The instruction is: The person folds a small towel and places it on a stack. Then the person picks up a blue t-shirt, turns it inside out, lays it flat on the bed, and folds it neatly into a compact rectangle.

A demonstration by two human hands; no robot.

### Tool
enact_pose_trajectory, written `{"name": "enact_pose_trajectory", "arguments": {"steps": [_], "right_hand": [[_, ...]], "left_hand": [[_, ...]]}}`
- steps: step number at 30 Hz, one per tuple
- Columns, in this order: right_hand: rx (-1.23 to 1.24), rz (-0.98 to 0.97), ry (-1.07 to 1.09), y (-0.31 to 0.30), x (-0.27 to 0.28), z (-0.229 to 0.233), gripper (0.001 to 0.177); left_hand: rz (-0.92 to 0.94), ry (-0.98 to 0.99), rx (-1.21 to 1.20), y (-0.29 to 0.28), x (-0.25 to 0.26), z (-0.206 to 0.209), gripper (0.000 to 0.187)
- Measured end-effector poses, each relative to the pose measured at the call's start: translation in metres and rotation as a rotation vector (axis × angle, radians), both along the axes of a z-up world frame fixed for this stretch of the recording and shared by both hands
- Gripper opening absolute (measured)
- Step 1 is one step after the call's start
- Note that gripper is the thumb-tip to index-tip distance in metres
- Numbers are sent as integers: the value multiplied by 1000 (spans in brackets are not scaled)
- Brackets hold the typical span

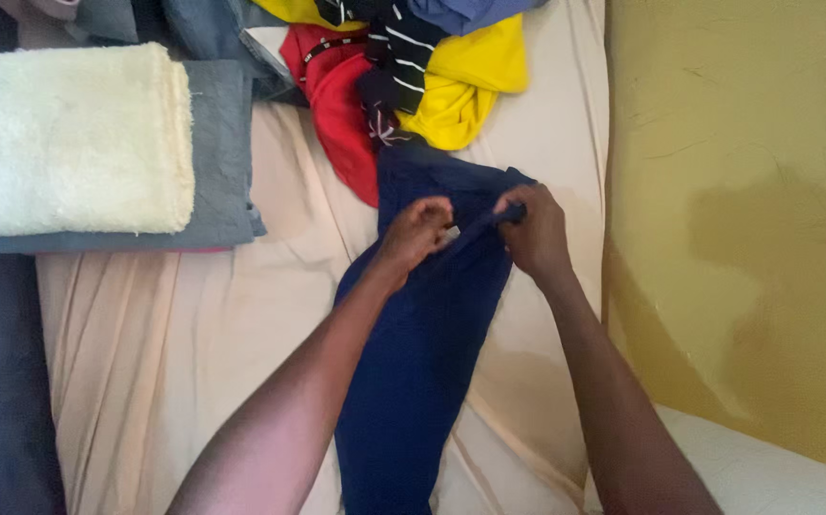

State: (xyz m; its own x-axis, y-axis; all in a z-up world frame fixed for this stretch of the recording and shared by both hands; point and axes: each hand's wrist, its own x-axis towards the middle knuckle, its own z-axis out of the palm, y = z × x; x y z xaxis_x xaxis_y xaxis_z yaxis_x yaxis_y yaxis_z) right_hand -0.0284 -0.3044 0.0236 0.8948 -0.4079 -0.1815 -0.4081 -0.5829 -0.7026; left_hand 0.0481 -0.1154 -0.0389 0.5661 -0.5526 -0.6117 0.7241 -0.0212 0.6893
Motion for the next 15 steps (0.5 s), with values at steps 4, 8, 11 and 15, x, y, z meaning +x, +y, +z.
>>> {"name": "enact_pose_trajectory", "arguments": {"steps": [4,8,11,15], "right_hand": [[83,-167,218,5,-18,14,21],[59,-99,163,5,-18,28,27],[254,-138,199,5,-11,41,47],[476,-130,248,0,-2,56,56]], "left_hand": [[-114,-138,147,-20,29,-13,51],[-75,-385,-79,-43,64,-33,56],[-135,-608,-51,-54,79,-37,46],[-198,-915,193,-49,63,-22,24]]}}
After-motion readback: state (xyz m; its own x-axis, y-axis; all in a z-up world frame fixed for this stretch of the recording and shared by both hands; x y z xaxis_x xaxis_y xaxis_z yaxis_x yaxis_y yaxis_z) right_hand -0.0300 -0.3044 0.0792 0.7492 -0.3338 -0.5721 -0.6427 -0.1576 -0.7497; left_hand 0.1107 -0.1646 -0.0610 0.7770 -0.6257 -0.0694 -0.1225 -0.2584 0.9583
